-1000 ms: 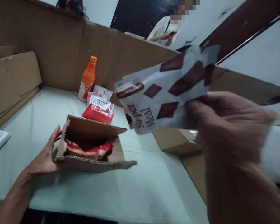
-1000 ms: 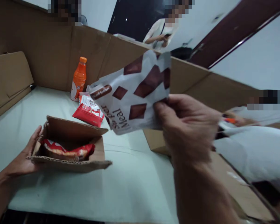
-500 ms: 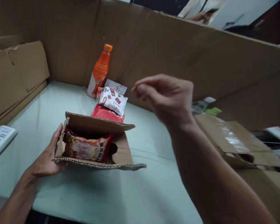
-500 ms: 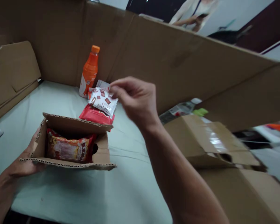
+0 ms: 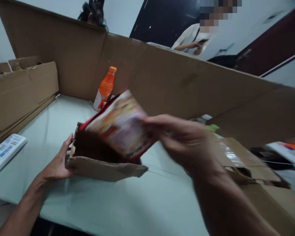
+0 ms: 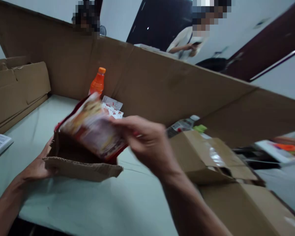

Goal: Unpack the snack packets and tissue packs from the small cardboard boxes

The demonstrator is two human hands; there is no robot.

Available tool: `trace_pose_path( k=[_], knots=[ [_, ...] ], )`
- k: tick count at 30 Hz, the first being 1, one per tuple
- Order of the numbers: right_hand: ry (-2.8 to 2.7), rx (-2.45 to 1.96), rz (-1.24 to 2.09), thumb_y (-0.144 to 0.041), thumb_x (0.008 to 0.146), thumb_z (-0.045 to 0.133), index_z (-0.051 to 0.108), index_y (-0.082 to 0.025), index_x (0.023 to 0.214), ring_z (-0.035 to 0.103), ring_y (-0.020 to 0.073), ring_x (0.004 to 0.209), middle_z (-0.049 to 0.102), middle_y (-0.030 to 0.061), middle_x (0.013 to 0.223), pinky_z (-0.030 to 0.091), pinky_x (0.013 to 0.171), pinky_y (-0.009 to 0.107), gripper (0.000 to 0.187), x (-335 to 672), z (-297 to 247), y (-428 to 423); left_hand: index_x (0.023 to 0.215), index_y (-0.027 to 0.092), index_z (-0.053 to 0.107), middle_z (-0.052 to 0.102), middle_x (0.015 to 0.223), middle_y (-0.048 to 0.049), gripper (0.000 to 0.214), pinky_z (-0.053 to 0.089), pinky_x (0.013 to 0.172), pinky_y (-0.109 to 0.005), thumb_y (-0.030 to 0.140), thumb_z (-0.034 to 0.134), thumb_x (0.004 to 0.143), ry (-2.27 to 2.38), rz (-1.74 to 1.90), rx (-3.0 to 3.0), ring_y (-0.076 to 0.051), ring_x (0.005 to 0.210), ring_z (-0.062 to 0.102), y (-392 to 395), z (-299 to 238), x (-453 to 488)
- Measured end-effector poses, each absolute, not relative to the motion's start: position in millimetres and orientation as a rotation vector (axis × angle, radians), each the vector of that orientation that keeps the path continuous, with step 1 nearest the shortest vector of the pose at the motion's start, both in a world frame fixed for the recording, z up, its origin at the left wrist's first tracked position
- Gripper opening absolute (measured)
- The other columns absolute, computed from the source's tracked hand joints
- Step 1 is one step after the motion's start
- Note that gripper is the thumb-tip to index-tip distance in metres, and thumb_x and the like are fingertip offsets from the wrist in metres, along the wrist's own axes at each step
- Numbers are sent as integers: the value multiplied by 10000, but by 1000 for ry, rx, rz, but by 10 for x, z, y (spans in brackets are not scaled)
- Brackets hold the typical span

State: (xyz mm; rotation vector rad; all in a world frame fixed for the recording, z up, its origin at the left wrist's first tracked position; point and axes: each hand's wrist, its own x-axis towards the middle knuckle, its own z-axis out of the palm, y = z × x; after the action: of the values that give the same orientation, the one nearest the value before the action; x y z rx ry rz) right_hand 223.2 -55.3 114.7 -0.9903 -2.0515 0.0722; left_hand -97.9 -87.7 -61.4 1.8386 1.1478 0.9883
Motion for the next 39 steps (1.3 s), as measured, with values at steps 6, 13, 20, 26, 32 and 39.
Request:
trace_pose_path(
  k=[6, 13, 20, 26, 32, 39],
  knots=[
    [-1634, -1109, -266, -316, 926, 641, 793, -297, 958, 699, 288, 809, 759, 58, 893, 555, 748, 428, 156, 2795, 1080, -301, 1664, 334, 46, 261, 1701, -115, 1197, 377, 1203, -628, 273, 757, 702, 1190, 1022, 1679, -430, 1510, 354, -994, -453, -956],
    [-2192, -1327, -121, -167, 895, 510, 795, -212, 1014, 685, 274, 918, 782, 115, 1001, 528, 841, 412, 312, 2549, 11, 334, 1648, 360, 161, 326, 1687, -78, 1172, 430, 1192, -580, 384, 824, 681, 1394, 1083, 1651, -432, 1492, 396, -1355, -246, -1319],
    [-1836, -1333, -243, -310, 969, 529, 697, -217, 1195, 618, 354, 1230, 647, 184, 1370, 475, 1007, 568, 297, 2557, -624, 59, 1616, 282, 224, 420, 1588, -157, 1207, 504, 1100, -568, 378, 871, 602, 1818, 1410, 1546, -417, 1436, 461, -794, -215, -1661],
    [-1787, -1392, -163, -296, 997, 484, 627, -234, 1258, 606, 387, 1280, 576, 208, 1437, 507, 970, 625, 303, 2752, -1306, -555, 1623, 146, 179, 366, 1549, -209, 1206, 255, 1284, -497, 175, 829, 607, 2091, 1531, 1441, -367, 1505, 359, 438, -278, -1664],
    [-1793, -1444, -73, -344, 981, 496, 667, -198, 1185, 606, 399, 1258, 575, 226, 1423, 517, 953, 643, 304, 2848, -1581, -570, 1618, 17, 73, 246, 1610, -300, 1231, 171, 1305, -435, 143, 838, 662, 2253, 1494, 1375, -361, 1570, 224, 1327, -325, -1663],
    [-1714, -1527, 50, -341, 917, 509, 717, -179, 1126, 575, 347, 1291, 591, 199, 1407, 467, 1066, 589, 336, 2766, -1596, -471, 1635, 111, 57, -20, 1710, -299, 1235, 293, 1252, -548, 285, 848, 702, 2323, 1202, 1420, -464, 1582, 140, 1216, -496, -1520]
  ],
)
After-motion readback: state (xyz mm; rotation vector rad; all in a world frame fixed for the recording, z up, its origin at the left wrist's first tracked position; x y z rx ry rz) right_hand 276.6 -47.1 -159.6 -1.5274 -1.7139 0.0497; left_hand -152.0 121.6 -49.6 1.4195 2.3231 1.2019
